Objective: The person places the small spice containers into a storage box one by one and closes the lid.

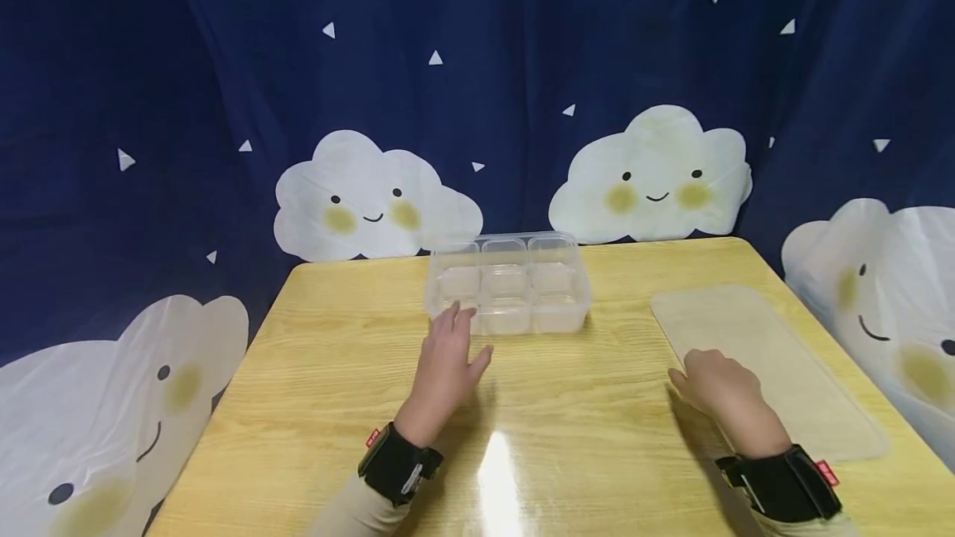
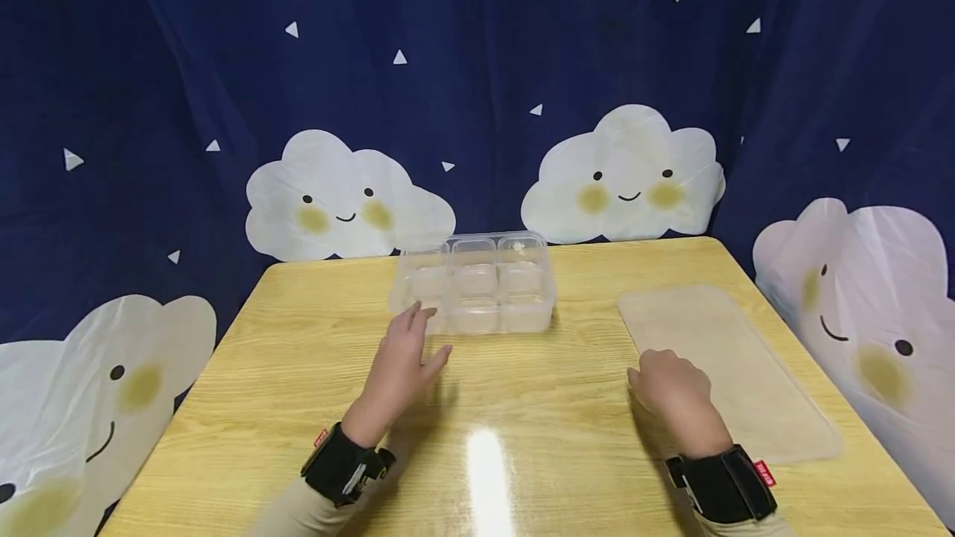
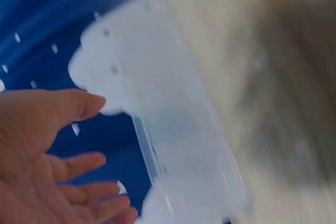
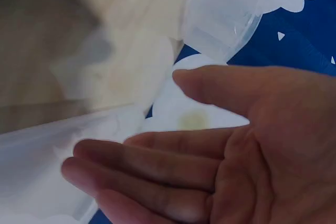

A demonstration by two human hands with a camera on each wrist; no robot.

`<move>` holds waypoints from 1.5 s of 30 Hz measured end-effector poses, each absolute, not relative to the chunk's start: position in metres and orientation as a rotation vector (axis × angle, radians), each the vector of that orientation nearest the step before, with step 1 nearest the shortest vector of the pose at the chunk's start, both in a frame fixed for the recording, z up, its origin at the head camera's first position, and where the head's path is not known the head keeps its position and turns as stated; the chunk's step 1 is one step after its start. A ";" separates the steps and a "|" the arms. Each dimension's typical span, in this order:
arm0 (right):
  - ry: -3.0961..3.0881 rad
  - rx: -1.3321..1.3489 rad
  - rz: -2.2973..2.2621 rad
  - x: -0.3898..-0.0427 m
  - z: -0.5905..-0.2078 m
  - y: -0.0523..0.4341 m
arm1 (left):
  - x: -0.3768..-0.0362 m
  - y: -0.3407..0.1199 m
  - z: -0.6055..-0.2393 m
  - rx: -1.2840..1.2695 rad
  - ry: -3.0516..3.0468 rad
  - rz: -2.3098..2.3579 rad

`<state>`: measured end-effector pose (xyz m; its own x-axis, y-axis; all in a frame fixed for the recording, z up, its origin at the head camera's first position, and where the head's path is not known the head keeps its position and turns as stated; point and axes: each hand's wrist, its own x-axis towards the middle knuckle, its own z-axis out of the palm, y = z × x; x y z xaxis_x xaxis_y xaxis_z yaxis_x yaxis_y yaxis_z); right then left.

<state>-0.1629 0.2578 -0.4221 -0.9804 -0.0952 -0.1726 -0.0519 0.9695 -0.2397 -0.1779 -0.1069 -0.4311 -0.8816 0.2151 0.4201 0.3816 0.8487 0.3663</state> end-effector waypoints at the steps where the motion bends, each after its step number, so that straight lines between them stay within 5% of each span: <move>1: 2.935 -0.119 -0.344 -0.158 -0.423 0.258 | -0.174 -0.101 -0.430 -0.533 -2.665 -0.624; 10: 2.890 -0.271 -0.525 -0.147 -0.428 0.237 | -0.147 -0.054 -0.432 -1.374 -2.718 -0.413; 20: 2.649 -0.549 -0.966 -0.139 -0.435 0.205 | -0.115 -0.010 -0.455 -1.682 -2.647 0.039; 30: 2.517 -0.740 -0.976 -0.129 -0.437 0.200 | -0.105 -0.020 -0.462 -1.494 -2.676 0.130; 45: 2.735 -0.605 -0.869 -0.134 -0.444 0.236 | -0.117 -0.134 -0.463 -0.878 -2.856 -0.127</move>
